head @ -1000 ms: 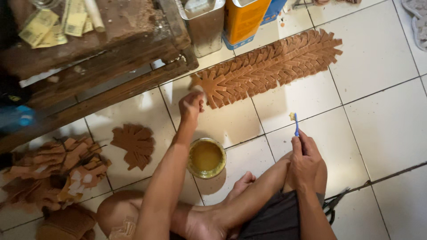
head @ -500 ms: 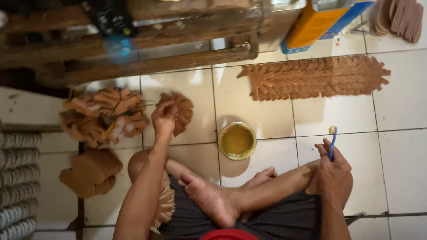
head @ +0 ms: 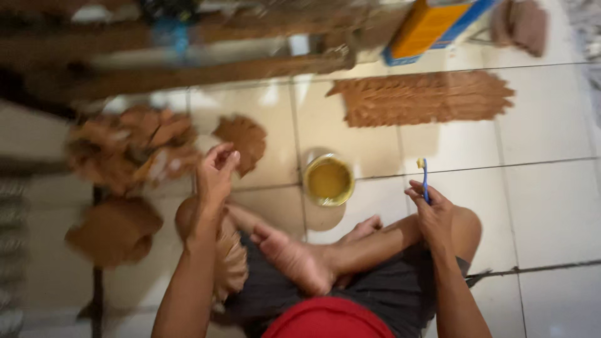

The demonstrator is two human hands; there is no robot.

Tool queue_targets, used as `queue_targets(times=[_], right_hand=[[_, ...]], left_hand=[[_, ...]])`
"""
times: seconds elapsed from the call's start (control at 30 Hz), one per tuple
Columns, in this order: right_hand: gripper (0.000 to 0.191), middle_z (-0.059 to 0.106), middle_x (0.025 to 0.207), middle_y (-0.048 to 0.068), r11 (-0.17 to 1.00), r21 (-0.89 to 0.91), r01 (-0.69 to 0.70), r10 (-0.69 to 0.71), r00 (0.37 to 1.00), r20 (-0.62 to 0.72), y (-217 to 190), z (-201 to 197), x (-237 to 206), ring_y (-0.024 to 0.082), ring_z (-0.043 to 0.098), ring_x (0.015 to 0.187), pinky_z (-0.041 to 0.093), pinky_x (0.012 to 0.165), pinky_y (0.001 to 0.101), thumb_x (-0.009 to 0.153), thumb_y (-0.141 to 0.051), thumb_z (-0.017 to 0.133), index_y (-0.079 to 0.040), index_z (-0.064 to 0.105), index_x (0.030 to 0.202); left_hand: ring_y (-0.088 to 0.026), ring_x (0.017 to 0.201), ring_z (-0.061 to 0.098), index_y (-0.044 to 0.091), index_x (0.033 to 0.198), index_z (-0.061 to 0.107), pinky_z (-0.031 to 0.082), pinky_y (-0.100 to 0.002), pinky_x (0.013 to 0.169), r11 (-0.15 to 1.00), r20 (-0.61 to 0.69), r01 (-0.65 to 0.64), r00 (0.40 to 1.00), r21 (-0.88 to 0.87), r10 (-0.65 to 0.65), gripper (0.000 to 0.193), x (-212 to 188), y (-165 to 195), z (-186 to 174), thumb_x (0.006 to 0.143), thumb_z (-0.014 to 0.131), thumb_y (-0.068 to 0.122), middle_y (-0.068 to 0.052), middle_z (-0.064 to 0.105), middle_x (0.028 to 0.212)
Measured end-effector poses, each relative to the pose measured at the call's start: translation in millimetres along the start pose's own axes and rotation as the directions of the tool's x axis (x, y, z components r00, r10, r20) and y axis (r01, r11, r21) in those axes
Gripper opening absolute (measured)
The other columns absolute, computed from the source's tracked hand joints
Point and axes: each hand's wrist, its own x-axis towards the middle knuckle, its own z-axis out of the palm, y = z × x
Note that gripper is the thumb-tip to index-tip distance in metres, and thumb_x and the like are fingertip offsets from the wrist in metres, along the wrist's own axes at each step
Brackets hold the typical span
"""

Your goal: The person sits on the floor and repeatedly picks up star-shaped craft pieces, dips a toothbrush into a container of yellow liquid, and applies the liquid to the edges of the pieces. The treated pieces are then placed onto a long strip on the floor.

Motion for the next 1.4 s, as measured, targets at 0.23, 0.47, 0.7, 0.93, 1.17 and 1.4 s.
queue_targets(times=[0.23,0.47,0.7,0.93,1.17,1.4], right_hand=[[0.03,0.061,0.079,0.004,0.999,-0.036,-0.01,0.017,0.977,0.213,8,69,4,0.013,0.054,0.073,0.045,0.067,0.0303,0.102,-0.014,0.067,0.0,0.07,0.129],[0.029,0.069,0.089,0.01,0.899,-0.307,0.314,-0.166,0.89,0.425,-27,98,12,0.024,0.064,0.077,0.052,0.07,0.0365,0.101,-0.023,0.065,-0.009,0.074,0.124],[0.021,0.071,0.098,0.014,0.623,-0.459,0.633,-0.422,0.766,0.484,-60,127,12,0.036,0.067,0.069,0.053,0.061,0.0456,0.093,-0.024,0.067,-0.015,0.077,0.109],[0.021,0.068,0.086,0.012,0.591,-0.542,0.598,-0.385,0.799,0.463,-54,72,-5,0.036,0.067,0.067,0.052,0.057,0.0467,0.095,-0.023,0.065,-0.017,0.075,0.113],[0.028,0.073,0.106,0.007,0.807,-0.509,0.299,-0.283,0.953,0.112,-101,-41,-19,0.018,0.069,0.091,0.053,0.078,0.0314,0.094,-0.004,0.07,-0.007,0.074,0.121],[0.022,0.065,0.09,0.005,0.989,0.109,0.096,-0.054,0.94,-0.336,-158,-87,-52,0.008,0.05,0.067,0.037,0.058,0.0234,0.107,-0.001,0.061,0.006,0.071,0.125]], left_hand=[[-0.016,0.086,0.065,0.003,0.125,0.07,0.054,-0.031,0.079,0.959,-0.234,0.028,0.971,0.282,0.04,0.029,-128,81,-88,0.102,0.066,0.021,-0.008,0.073,0.097],[-0.042,0.122,0.055,-0.01,0.135,0.057,0.044,-0.05,0.105,0.551,-0.043,-0.14,0.951,0.822,0.305,0.057,-250,71,-42,0.09,0.068,0.022,-0.025,0.06,0.133],[-0.039,0.12,0.058,-0.003,0.128,0.063,0.045,-0.05,0.105,0.634,-0.129,-0.156,0.916,0.757,0.38,0.042,-228,77,-30,0.093,0.069,0.019,-0.02,0.063,0.13],[-0.037,0.103,0.067,0.002,0.118,0.07,0.053,-0.045,0.091,0.835,-0.103,-0.319,0.909,0.448,0.403,0.025,-82,53,18,0.1,0.066,0.017,-0.019,0.071,0.11],[-0.037,0.092,0.068,0.001,0.116,0.07,0.054,-0.045,0.08,0.71,-0.138,0.025,0.985,0.704,0.102,0.031,51,2,57,0.091,0.068,0.019,-0.019,0.072,0.101],[-0.033,0.09,0.069,0.002,0.11,0.072,0.055,-0.043,0.081,0.625,-0.158,0.071,0.984,0.777,0.085,0.023,51,-18,74,0.091,0.07,0.015,-0.017,0.074,0.099]])
